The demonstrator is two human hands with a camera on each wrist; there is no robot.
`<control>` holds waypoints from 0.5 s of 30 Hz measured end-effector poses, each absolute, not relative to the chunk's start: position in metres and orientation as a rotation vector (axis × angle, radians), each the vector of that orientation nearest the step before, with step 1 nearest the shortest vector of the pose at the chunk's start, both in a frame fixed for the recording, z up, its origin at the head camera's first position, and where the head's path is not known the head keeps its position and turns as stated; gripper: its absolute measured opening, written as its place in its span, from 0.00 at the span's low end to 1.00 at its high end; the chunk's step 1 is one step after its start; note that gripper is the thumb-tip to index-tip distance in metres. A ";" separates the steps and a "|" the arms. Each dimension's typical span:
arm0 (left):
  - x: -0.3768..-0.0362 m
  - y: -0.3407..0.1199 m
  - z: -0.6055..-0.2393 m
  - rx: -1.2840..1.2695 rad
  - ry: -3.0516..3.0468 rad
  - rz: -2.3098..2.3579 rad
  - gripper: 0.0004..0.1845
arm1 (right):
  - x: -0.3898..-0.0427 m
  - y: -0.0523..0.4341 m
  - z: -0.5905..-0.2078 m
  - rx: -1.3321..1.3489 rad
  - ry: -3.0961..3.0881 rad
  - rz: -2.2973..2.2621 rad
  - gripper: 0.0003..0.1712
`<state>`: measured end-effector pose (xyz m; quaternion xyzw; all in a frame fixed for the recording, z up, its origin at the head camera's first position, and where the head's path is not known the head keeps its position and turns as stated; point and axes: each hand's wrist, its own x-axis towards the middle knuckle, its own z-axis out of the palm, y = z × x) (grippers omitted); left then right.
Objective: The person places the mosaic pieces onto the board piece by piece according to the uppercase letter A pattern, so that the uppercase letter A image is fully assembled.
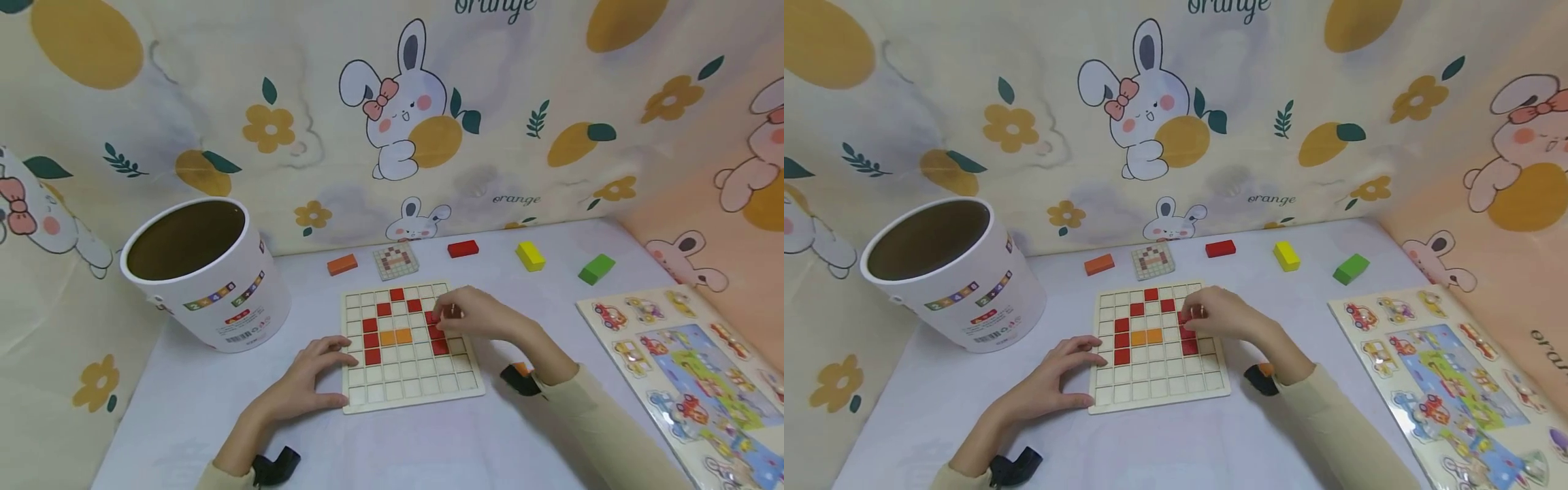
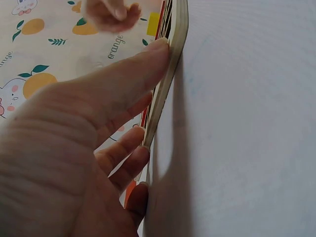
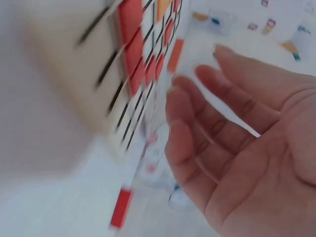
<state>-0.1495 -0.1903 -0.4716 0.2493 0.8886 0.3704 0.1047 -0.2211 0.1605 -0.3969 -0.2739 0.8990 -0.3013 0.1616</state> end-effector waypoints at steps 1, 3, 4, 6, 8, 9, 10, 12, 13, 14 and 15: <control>-0.149 -0.189 -0.472 0.737 2.614 1.098 0.28 | -0.217 0.172 -0.397 -0.769 2.546 -0.892 0.05; -0.149 -0.188 -0.472 0.745 2.609 1.107 0.27 | -0.207 0.196 -0.399 -0.722 2.512 -0.937 0.08; -0.149 -0.187 -0.472 0.744 2.605 1.110 0.27 | -0.202 0.207 -0.401 -0.706 2.496 -0.950 0.09; -0.149 -0.186 -0.472 0.749 2.604 1.115 0.27 | -0.190 0.227 -0.404 -0.678 2.477 -0.952 0.12; -0.149 -0.186 -0.471 0.740 2.603 1.111 0.27 | -0.179 0.244 -0.407 -0.655 2.460 -0.945 0.16; -0.149 -0.186 -0.471 0.733 2.602 1.107 0.27 | -0.174 0.251 -0.409 -0.655 2.448 -0.952 0.17; -0.148 -0.186 -0.471 0.727 2.602 1.105 0.27 | -0.170 0.257 -0.412 -0.670 2.443 -0.956 0.19; -0.148 -0.187 -0.471 0.715 2.607 1.098 0.27 | -0.163 0.266 -0.417 -0.697 2.427 -0.984 0.20; -0.148 -0.187 -0.471 0.711 2.610 1.094 0.27 | -0.160 0.268 -0.419 -0.714 2.421 -1.003 0.21; -0.148 -0.188 -0.472 0.709 2.615 1.091 0.27 | -0.159 0.270 -0.422 -0.731 2.419 -1.019 0.21; -0.148 -0.188 -0.472 0.707 2.618 1.091 0.27 | -0.157 0.271 -0.424 -0.745 2.421 -1.034 0.21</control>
